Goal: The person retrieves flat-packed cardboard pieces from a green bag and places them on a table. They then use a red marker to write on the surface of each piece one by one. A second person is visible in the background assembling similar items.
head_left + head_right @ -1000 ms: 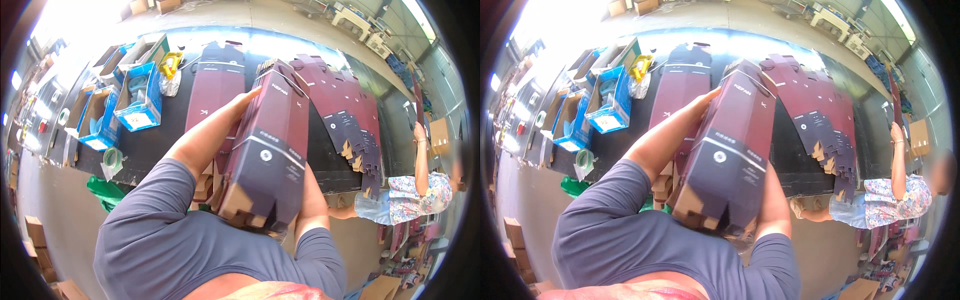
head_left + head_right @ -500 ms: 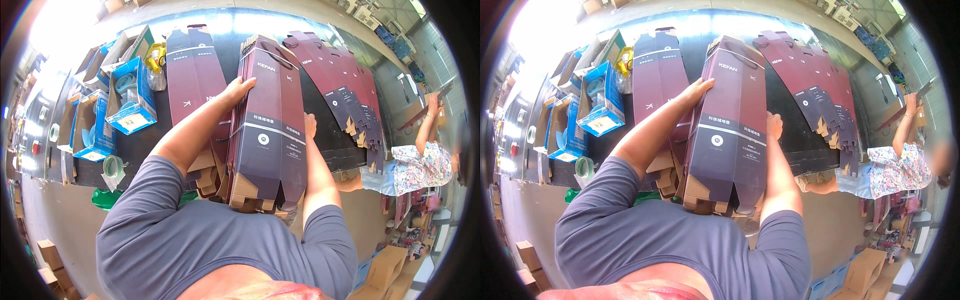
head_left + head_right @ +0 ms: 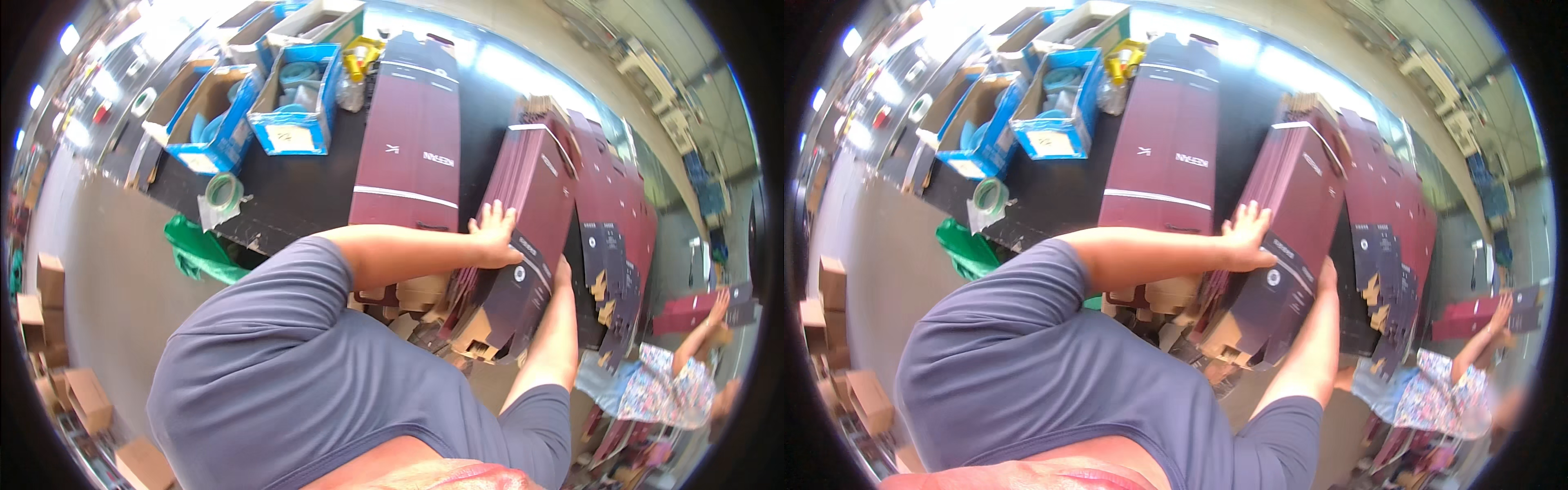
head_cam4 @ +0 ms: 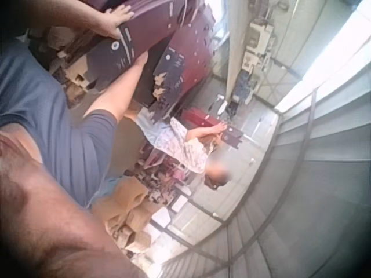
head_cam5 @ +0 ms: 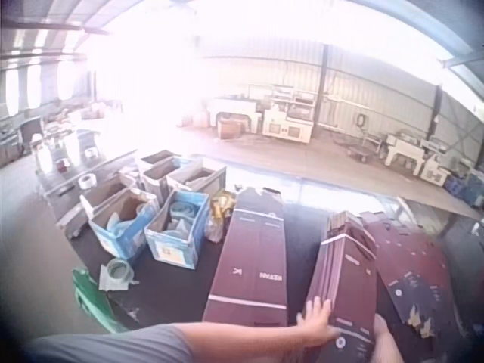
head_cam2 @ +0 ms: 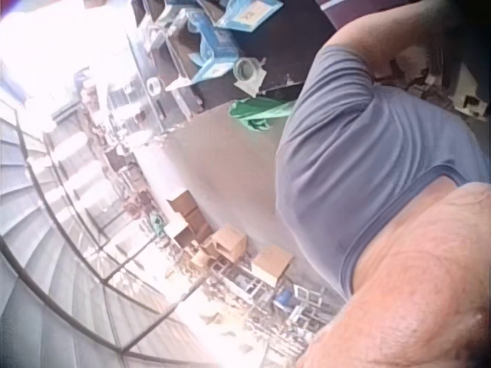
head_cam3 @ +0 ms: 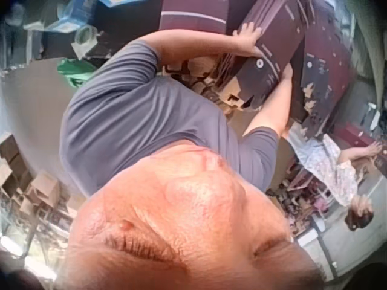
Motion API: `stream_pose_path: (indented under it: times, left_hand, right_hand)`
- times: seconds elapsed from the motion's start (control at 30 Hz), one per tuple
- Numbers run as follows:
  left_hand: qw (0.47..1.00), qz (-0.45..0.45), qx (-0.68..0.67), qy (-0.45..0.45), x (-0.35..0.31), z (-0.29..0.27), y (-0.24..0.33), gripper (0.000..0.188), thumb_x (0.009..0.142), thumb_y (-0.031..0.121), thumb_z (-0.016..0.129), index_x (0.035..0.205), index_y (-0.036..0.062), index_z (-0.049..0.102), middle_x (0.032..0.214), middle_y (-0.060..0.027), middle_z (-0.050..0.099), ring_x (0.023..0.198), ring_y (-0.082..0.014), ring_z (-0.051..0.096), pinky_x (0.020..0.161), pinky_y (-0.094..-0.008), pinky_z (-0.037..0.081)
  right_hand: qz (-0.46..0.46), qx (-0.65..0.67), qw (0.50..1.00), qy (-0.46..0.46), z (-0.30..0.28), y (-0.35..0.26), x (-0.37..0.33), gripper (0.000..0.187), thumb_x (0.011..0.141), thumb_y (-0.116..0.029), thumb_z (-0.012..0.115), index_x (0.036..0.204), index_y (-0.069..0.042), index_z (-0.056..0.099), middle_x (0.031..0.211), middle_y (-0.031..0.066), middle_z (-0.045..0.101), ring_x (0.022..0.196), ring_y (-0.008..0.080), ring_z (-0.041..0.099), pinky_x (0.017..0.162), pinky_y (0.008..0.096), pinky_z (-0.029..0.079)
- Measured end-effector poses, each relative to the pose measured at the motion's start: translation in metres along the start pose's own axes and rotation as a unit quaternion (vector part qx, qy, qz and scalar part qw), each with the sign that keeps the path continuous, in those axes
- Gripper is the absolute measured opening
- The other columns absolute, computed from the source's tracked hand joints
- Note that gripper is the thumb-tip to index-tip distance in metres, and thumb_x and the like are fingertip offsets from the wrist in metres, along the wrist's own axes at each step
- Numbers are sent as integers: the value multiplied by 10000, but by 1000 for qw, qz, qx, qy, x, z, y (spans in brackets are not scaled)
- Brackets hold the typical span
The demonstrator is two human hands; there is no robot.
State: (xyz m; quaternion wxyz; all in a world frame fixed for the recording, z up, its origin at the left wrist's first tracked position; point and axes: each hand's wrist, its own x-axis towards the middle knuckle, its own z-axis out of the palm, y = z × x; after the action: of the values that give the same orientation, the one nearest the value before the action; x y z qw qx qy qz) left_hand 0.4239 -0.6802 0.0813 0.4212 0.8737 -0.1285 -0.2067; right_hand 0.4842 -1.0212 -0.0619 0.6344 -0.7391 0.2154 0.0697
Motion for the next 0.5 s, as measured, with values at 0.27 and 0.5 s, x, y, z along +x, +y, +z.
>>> stream_pose_path:
  times: [0.27, 0.5]
  left_hand:
    - [923, 213, 79, 311, -45, -150, -54, 465, 769, 272, 742, 1180, 85, 632, 1177, -135, 627, 1135, -340, 569, 974, -417, 464]
    - [921, -46, -256, 290, -14, -174, -201, 1001, 653, 501, 808, 1340, -120, 429, 1295, -269, 556, 1228, -343, 543, 1037, -357, 430]
  right_hand:
    - [135, 59, 989, 9, 38, -102, -125, 646, 906, -606, 545, 1134, -13, 663, 1006, 121, 710, 842, 269, 686, 737, 398, 555]
    - [95, 37, 995, -20, 5, -59, -62, 531, 881, -543, 624, 1007, -34, 705, 962, 124, 723, 804, 268, 694, 733, 393, 562]
